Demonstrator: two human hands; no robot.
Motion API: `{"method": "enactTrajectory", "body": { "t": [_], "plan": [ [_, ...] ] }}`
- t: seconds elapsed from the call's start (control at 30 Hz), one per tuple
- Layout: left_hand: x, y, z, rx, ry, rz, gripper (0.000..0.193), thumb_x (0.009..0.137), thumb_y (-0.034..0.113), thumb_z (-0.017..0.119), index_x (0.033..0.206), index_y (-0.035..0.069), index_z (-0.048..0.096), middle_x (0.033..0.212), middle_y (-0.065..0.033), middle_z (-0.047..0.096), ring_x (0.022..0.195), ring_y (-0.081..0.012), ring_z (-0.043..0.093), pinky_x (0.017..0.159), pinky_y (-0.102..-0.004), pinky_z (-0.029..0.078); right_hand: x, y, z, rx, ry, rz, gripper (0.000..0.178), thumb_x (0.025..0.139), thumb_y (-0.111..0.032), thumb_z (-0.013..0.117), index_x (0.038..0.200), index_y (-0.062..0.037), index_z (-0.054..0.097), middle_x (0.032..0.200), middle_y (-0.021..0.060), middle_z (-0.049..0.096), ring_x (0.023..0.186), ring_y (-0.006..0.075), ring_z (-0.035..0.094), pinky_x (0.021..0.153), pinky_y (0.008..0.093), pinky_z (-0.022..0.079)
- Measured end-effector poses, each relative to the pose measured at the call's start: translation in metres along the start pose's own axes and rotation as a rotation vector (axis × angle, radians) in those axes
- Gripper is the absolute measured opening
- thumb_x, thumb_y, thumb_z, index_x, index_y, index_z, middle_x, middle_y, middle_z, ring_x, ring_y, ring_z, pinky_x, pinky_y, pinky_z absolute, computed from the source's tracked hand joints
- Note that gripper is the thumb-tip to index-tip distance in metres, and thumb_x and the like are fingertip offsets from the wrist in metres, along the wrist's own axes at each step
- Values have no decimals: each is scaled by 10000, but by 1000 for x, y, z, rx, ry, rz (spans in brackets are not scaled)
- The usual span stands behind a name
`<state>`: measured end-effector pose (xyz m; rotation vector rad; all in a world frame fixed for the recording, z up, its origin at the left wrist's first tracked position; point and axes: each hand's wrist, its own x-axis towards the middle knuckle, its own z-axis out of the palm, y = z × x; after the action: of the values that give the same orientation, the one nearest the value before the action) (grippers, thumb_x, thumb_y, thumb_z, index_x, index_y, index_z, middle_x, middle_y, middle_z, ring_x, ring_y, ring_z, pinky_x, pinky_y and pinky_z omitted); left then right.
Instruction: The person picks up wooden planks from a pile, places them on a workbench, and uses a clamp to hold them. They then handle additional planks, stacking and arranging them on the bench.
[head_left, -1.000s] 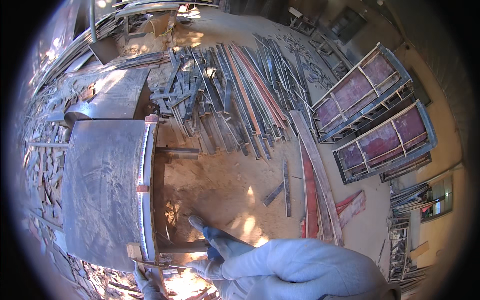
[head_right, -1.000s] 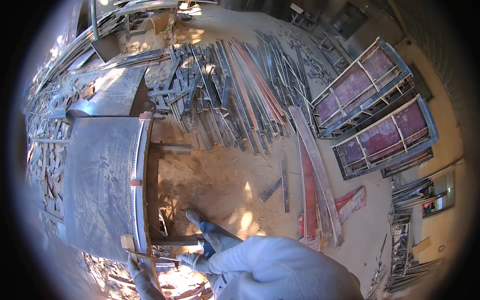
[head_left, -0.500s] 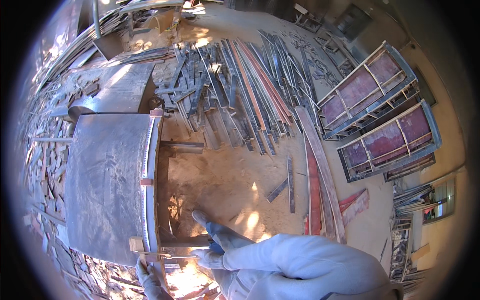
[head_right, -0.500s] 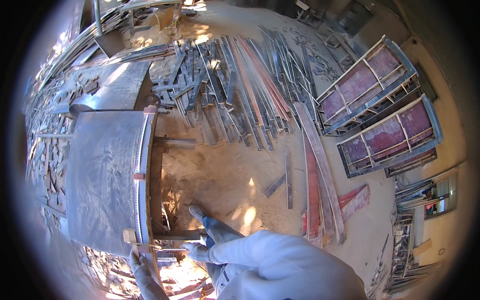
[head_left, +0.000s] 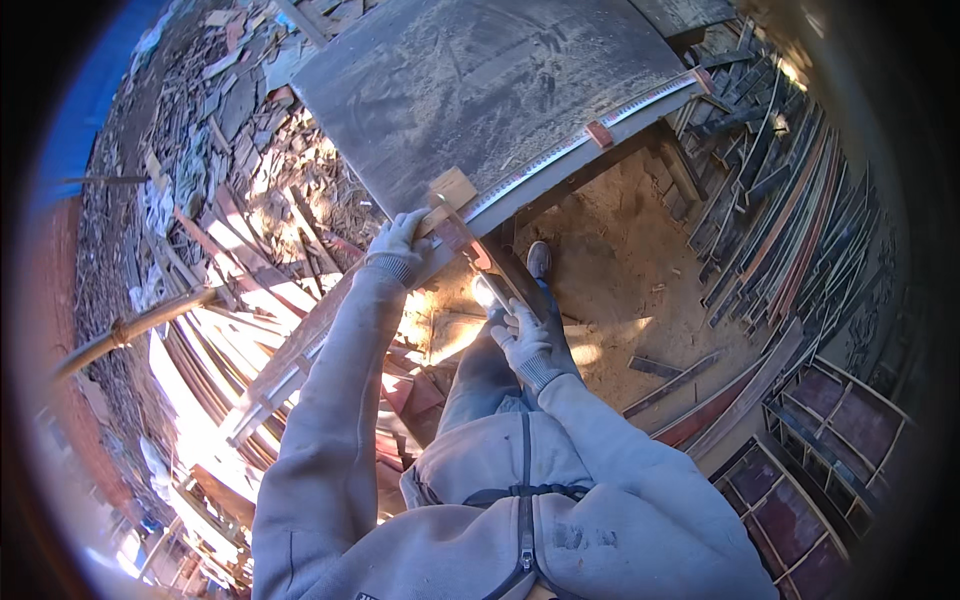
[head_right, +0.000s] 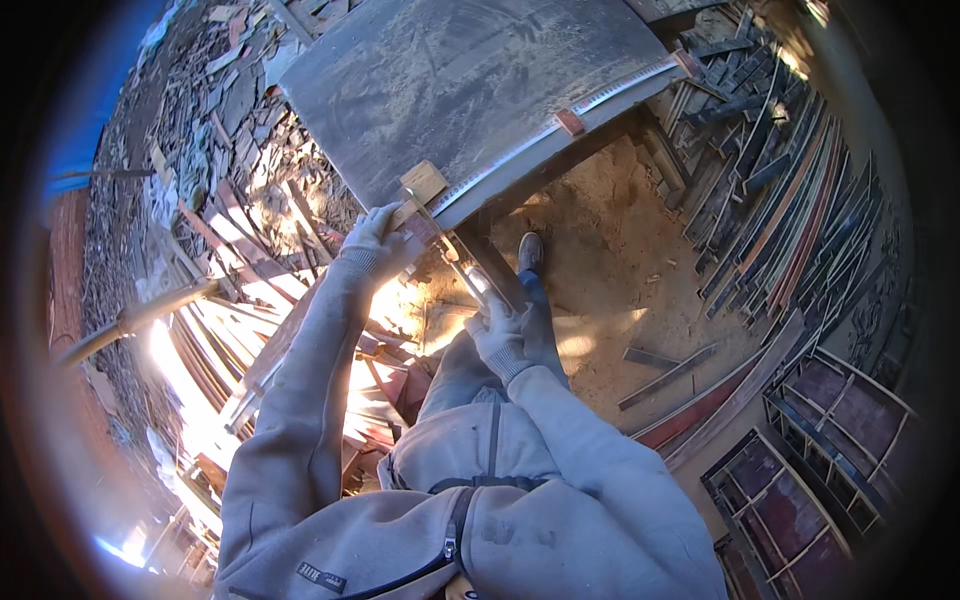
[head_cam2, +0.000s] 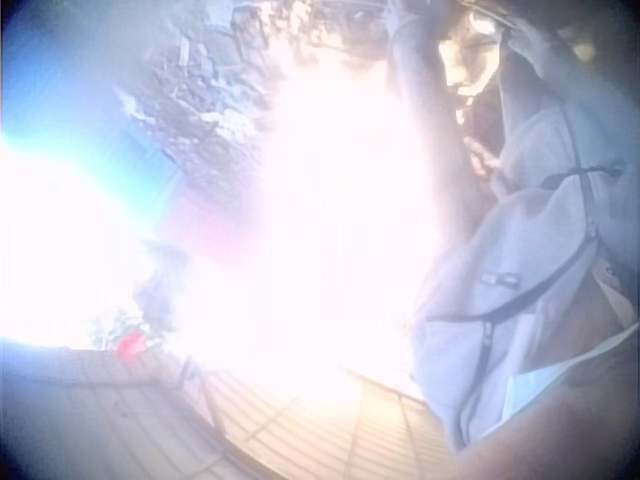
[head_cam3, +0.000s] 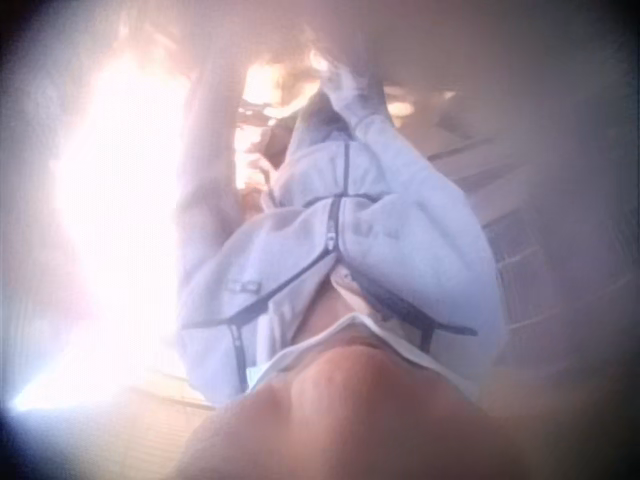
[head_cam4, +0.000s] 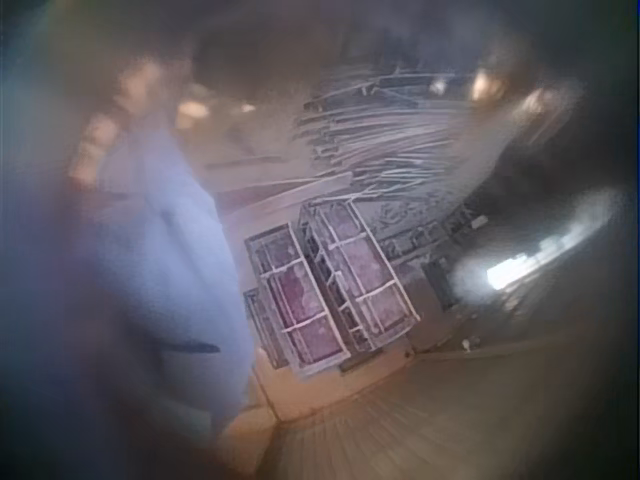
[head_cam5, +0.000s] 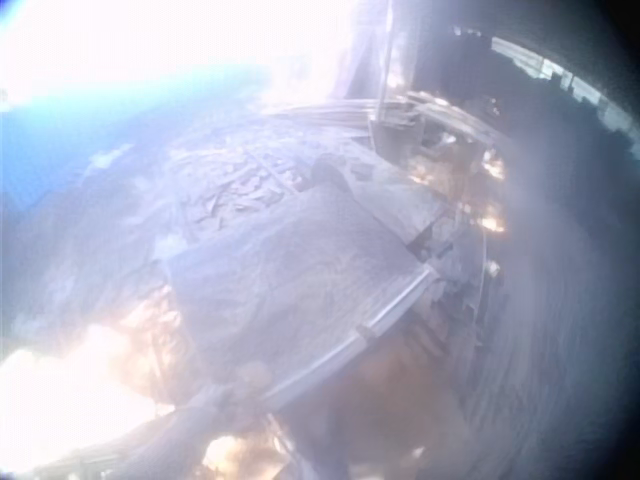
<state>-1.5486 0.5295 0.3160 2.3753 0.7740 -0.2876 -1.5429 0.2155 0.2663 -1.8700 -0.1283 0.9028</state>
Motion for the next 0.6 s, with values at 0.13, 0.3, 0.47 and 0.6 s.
{"method": "enactTrajectory", "body": {
  "t": [0.13, 0.3, 0.47, 0.6],
  "plan": [
    [-5, 5, -2, -28, 13, -5, 612, 897, 204, 695, 1491, 240, 552, 1342, -98, 631, 1255, -376, 600, 1100, -473, 499, 21, -4, -1, 472, -93, 380, 393, 1118, -422, 563, 1088, -73, 742, 811, 86, 742, 674, 216, 708, 726, 386, 595],
    [-4, 8, -4, 1, -33, -65, 585, 904, 218, 693, 1472, 259, 563, 1345, -85, 629, 1263, -369, 594, 1104, -476, 497, 42, 14, -23, 1243, -600, 803, 417, 1121, -449, 528, 1141, -73, 709, 922, 119, 747, 767, 258, 736, 727, 405, 614],
    [-4, 5, -3, 9, 3, -30, 579, 902, 241, 698, 1465, 267, 565, 1350, -77, 628, 1264, -360, 596, 1109, -473, 494, 18, 19, -18, -28, -3, -68, 414, 1139, -331, 519, 1396, -15, 593, 1121, 147, 751, 926, 274, 752, 873, 414, 611],
    [-3, 5, -2, 25, -33, -51, 594, 900, 253, 703, 1475, 268, 555, 1361, -77, 623, 1276, -357, 594, 1113, -467, 491, 26, 10, -12, -276, 52, -202, 473, 1133, -378, 543, 1372, 24, 614, 1006, 156, 759, 935, 252, 750, 859, 381, 608]
  ]
}}
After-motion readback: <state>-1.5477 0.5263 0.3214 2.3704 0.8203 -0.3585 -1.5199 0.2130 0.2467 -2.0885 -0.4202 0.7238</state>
